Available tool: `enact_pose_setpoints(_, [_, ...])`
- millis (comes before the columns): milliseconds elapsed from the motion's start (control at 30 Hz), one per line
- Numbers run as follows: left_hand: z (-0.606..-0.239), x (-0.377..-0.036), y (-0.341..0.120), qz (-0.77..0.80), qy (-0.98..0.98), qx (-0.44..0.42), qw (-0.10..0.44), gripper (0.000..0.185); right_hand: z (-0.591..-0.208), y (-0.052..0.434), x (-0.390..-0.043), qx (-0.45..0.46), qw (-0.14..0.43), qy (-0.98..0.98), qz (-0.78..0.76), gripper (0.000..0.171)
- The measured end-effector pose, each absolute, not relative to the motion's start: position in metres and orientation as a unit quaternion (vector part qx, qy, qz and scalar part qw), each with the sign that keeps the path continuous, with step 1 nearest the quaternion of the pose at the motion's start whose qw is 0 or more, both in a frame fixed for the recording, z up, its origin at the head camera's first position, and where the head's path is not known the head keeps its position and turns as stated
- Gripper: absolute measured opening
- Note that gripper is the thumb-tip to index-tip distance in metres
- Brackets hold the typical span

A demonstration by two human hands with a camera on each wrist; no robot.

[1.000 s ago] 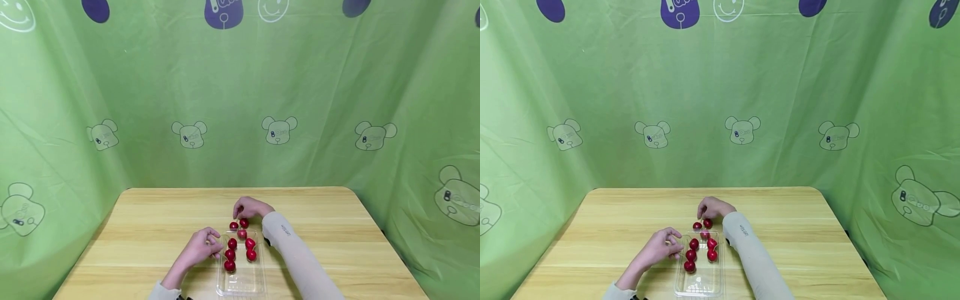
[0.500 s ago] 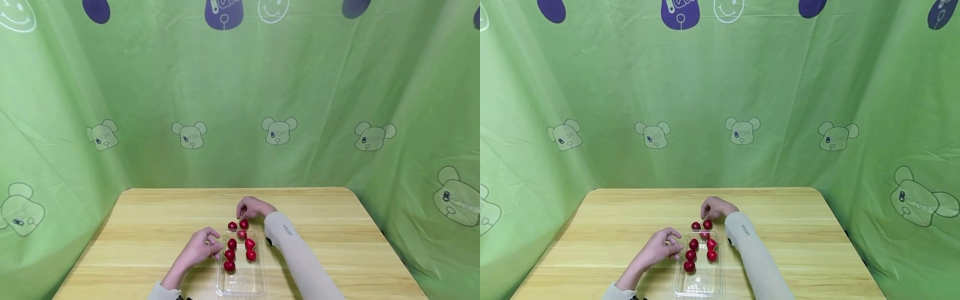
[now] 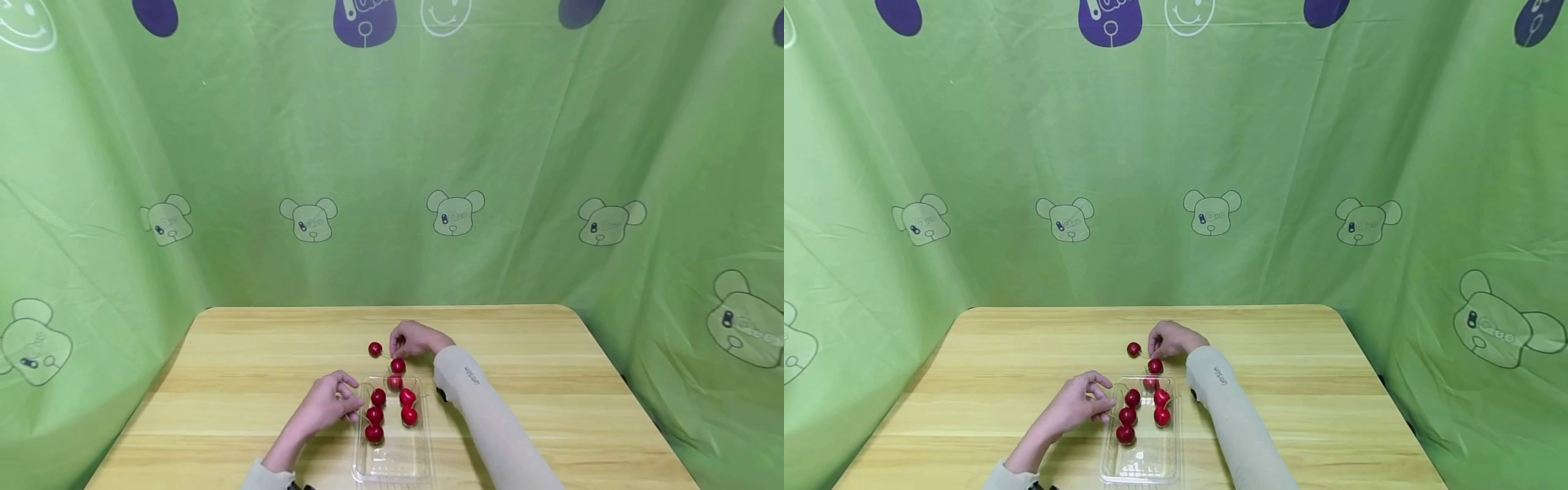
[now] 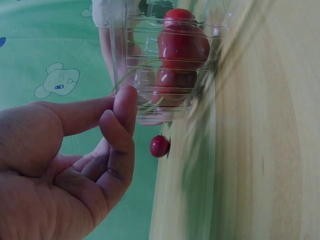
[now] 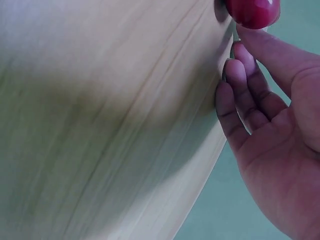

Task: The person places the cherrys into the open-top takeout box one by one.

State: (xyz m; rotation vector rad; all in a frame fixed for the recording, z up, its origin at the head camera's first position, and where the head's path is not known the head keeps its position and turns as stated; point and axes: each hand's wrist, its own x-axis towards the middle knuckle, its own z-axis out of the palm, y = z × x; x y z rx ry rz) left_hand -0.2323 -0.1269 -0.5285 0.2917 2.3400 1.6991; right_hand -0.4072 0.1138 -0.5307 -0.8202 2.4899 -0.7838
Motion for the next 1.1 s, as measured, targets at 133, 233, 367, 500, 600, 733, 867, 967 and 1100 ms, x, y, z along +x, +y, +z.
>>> enact_pose_setpoints(133, [-0.529,-0.233,-0.127,0.575,0.804,0.1,0.116,0.041,-0.531,0.116,-0.407,-0.287,0.202,0.89,-0.29,0.01])
enact_pose_setpoints(233, [-0.529,-0.233,-0.126,0.571,0.807,0.1,0.114,0.04,-0.531,0.117,-0.406,-0.283,0.199,0.892,-0.291,0.01])
enact_pose_setpoints(367, [-0.529,-0.233,-0.127,0.569,0.808,0.1,0.115,0.04,-0.532,0.118,-0.406,-0.282,0.199,0.892,-0.292,0.011])
enact_pose_setpoints(500, [-0.529,-0.233,-0.127,0.567,0.81,0.099,0.114,0.04,-0.531,0.12,-0.406,-0.286,0.2,0.889,-0.297,0.01])
enact_pose_setpoints(600, [-0.529,-0.233,-0.127,0.565,0.811,0.1,0.113,0.04,-0.531,0.121,-0.406,-0.287,0.202,0.886,-0.303,0.008])
enact_pose_setpoints(733, [-0.529,-0.233,-0.127,0.563,0.813,0.102,0.112,0.04,-0.533,0.123,-0.407,-0.282,0.202,0.884,-0.312,0.007])
enact_pose_setpoints(867, [-0.528,-0.233,-0.127,0.56,0.815,0.102,0.111,0.039,-0.532,0.126,-0.407,-0.274,0.204,0.882,-0.326,0.006])
enact_pose_setpoints(967, [-0.528,-0.233,-0.127,0.56,0.815,0.102,0.111,0.039,-0.529,0.127,-0.405,-0.266,0.209,0.878,-0.338,0.005])
enact_pose_setpoints(1100, [-0.529,-0.233,-0.126,0.559,0.815,0.103,0.111,0.039,-0.527,0.129,-0.404,-0.258,0.211,0.877,-0.346,0.005])
